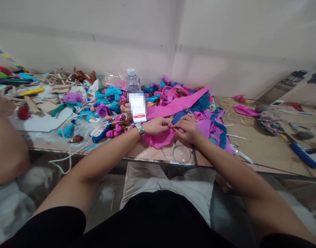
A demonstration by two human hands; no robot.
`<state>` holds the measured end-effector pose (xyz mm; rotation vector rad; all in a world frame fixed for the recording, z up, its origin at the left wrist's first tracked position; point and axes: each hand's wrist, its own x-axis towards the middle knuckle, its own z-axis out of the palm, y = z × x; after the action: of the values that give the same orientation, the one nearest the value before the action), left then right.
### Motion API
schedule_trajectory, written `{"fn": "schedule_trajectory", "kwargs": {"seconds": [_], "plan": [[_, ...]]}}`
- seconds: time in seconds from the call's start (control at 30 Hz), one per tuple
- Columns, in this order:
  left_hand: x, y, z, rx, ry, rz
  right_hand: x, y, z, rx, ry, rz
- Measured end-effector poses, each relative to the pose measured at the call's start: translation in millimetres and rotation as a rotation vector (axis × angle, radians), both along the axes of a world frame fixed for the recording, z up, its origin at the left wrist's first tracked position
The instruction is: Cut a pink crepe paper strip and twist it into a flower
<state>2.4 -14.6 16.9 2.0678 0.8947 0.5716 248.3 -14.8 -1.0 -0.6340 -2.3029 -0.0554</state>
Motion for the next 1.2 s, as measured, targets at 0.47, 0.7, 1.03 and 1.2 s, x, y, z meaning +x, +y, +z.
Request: {"fn": "schedule_trajectory", "kwargs": {"seconds": [0.47, 0.7, 1.03, 1.2], "plan": [[2.4, -2.4, 1.3, -0.135, -0.045, 0.052, -0.3, 1.2, -1.8, 0.044, -0.026, -0.006], [1.8, 1.2, -3.1, -0.047, -0.031, 0.075, -1.6, -1.2, 1.9, 0.035, -0.023, -0.045], [1.6, 1.1, -5.7, 0.045, -0.017, 0.114, -0.6, 1.3, -1.2, 0.037, -0.037, -0.074], [1.5, 1.2, -6.4, 0.073, -0.019, 0.135, -2.0, -0.3, 2.1, -0.009, -0.081, -0.085]]}}
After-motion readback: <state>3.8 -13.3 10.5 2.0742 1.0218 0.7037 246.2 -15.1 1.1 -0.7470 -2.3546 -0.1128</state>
